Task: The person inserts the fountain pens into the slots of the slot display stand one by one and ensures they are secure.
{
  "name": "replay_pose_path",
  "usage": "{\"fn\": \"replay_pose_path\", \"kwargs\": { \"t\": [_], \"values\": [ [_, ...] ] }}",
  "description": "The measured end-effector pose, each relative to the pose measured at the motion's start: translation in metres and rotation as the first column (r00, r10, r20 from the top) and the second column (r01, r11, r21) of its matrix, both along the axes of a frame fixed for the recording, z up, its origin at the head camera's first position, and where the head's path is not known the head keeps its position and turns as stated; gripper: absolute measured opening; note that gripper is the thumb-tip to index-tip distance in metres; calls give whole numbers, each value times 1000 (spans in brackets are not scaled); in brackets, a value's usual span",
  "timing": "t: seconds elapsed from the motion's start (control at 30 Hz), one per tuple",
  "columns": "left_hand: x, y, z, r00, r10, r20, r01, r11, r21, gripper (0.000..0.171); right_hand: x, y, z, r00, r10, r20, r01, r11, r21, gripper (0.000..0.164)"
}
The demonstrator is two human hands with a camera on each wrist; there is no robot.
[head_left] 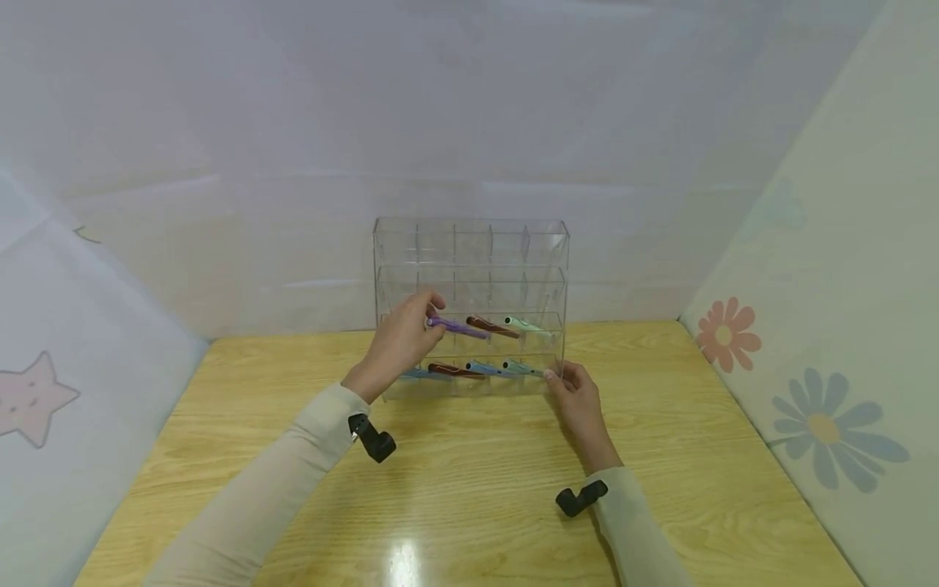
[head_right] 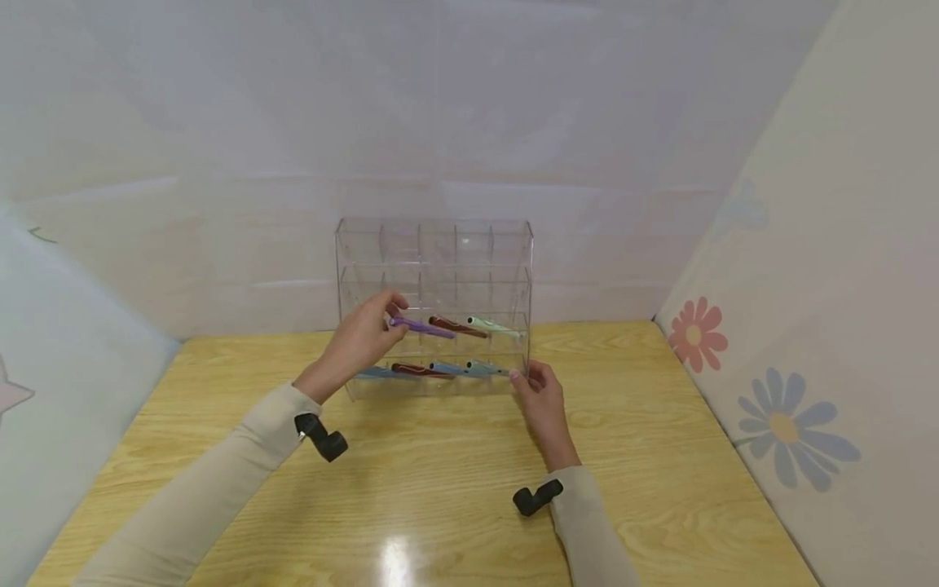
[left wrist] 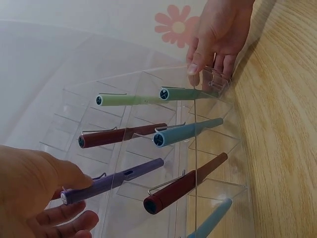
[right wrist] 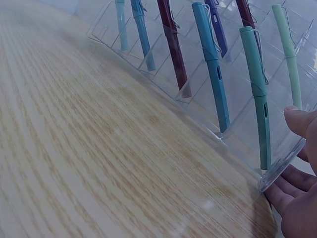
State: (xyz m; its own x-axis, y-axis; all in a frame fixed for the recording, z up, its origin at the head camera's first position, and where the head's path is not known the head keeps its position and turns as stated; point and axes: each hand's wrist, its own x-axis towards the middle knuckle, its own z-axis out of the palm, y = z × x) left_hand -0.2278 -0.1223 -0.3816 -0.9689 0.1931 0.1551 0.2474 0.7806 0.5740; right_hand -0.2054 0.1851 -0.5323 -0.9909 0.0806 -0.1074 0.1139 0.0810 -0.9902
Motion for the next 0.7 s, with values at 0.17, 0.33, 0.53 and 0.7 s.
{"fn": "replay_pose_path", "kwargs": {
  "t": [0.17, 0.33, 0.53, 0.7],
  "values": [
    [11, -5, 1, 1000, 27, 7, -27, 1000, 8, 48, 0, 2, 0, 1000, 20, 9, -20, 999, 31, 59],
    [22, -12, 4, 999, 19, -25, -19, 1000, -12, 58, 6, 16, 3, 999, 35, 34, -38, 995, 87, 60],
    [30, -27, 14, 999, 9, -52, -11, 1000, -23, 65, 15, 33, 14, 996, 88, 28, -91, 987, 130, 70],
    [37, -46, 15, 998, 4, -63, -6, 999, -35, 66, 18, 51, 21, 994, 112, 17, -113, 980, 162, 78]
  ]
}}
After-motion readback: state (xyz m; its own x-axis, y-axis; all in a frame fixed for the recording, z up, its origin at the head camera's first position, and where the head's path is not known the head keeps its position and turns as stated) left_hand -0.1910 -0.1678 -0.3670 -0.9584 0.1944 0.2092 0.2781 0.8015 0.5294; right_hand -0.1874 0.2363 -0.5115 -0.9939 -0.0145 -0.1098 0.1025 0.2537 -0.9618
